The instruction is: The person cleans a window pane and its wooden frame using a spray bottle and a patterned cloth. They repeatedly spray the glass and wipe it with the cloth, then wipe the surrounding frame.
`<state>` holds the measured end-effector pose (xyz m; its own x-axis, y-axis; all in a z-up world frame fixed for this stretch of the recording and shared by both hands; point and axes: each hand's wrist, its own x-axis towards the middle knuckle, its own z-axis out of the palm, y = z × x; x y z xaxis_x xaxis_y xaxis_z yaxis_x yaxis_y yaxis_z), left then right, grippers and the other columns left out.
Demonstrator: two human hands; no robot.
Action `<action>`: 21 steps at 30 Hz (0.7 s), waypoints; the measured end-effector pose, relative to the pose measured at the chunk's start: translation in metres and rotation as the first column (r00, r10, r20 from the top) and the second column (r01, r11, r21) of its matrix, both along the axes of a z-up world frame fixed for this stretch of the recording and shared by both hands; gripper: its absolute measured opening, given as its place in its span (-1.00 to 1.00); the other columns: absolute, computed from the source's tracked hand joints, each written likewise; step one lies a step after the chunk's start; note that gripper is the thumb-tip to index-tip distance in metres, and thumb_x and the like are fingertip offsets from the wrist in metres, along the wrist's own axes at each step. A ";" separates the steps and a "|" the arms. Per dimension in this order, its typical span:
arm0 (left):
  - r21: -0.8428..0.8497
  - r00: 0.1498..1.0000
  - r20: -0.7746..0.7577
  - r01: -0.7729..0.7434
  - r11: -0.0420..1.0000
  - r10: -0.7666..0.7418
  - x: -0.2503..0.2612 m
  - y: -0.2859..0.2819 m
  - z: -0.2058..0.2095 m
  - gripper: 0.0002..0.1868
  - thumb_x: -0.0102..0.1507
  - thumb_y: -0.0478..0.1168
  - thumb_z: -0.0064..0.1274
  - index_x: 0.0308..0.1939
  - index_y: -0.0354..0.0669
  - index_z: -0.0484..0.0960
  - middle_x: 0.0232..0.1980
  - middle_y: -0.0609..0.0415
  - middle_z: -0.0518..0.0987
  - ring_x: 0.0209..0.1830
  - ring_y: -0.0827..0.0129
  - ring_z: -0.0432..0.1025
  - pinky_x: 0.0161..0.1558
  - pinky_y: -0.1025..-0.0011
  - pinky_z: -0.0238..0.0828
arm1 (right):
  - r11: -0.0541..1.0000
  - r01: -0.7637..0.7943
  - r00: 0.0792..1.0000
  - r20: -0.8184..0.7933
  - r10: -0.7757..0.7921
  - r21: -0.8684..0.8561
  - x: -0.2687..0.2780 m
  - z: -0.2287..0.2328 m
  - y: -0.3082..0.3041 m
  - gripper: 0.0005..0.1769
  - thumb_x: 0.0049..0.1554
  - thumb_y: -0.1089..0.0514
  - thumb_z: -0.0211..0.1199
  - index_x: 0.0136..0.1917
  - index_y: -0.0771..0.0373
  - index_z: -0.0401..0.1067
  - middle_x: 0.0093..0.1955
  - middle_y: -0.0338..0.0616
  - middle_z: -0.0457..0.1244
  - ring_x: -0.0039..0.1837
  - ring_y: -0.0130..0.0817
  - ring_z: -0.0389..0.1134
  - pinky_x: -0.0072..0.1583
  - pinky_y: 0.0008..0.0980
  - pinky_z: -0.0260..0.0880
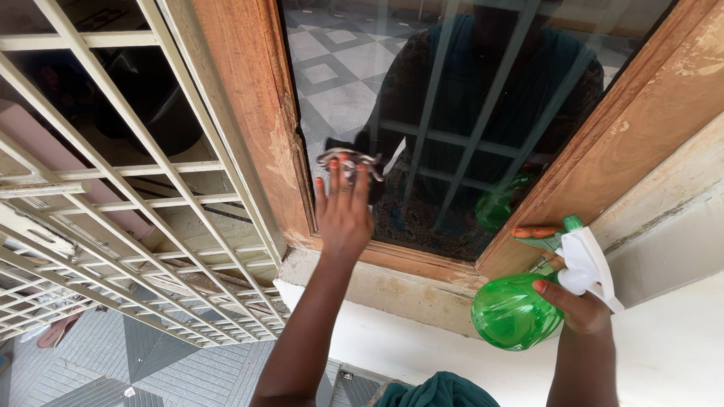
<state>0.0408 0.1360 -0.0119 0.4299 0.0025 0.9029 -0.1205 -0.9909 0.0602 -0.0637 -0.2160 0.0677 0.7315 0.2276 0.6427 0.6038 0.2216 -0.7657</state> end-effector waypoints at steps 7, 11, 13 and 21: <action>-0.184 0.983 -0.161 0.058 0.981 -0.088 -0.030 0.010 -0.040 -0.34 0.48 0.02 -0.27 0.48 -0.49 0.21 0.36 -0.55 0.36 0.54 -0.32 0.15 0.54 -0.11 -0.06 | 0.998 -0.067 0.998 0.021 0.067 0.010 0.011 -0.014 -0.010 -0.03 -0.01 0.39 0.32 0.61 0.45 0.03 0.41 0.19 0.23 0.51 0.13 0.23 0.58 0.15 0.10; -0.242 0.950 -0.283 0.065 0.968 -0.135 -0.053 -0.026 -0.081 -0.16 0.46 0.19 -0.37 0.49 -0.58 0.07 0.40 -0.62 0.26 0.55 -0.38 0.04 0.52 -0.11 -0.13 | 0.999 -0.003 1.000 0.006 0.003 -0.047 0.010 -0.017 -0.011 -0.03 -0.06 0.42 0.30 0.59 0.48 0.06 0.40 0.22 0.23 0.52 0.12 0.22 0.58 0.12 0.08; -0.264 0.941 -0.294 0.089 0.960 -0.168 -0.062 -0.041 -0.093 -0.13 0.47 0.24 -0.39 0.49 -0.58 0.05 0.44 -0.64 0.20 0.58 -0.39 -0.02 0.53 -0.10 -0.17 | 0.995 -0.002 0.998 0.055 0.007 -0.095 0.009 -0.014 -0.009 -0.08 -0.06 0.43 0.29 0.56 0.49 0.12 0.39 0.22 0.25 0.53 0.13 0.24 0.60 0.11 0.08; -0.068 0.813 -0.479 0.342 0.937 -0.331 -0.067 -0.097 -0.102 -0.14 0.46 0.28 -0.42 0.48 -0.49 0.17 0.52 -0.60 0.13 0.60 -0.35 -0.04 0.52 -0.12 -0.18 | 0.999 -0.043 0.999 0.024 0.043 -0.023 0.008 -0.008 -0.003 -0.01 -0.04 0.38 0.31 0.62 0.46 0.03 0.39 0.16 0.25 0.50 0.10 0.24 0.58 0.12 0.07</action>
<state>-0.0264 0.0391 -0.1138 0.7758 -0.2386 0.5841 -0.4089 -0.8952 0.1773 -0.0562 -0.2185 0.0598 0.7047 0.2729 0.6550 0.6130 0.2308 -0.7557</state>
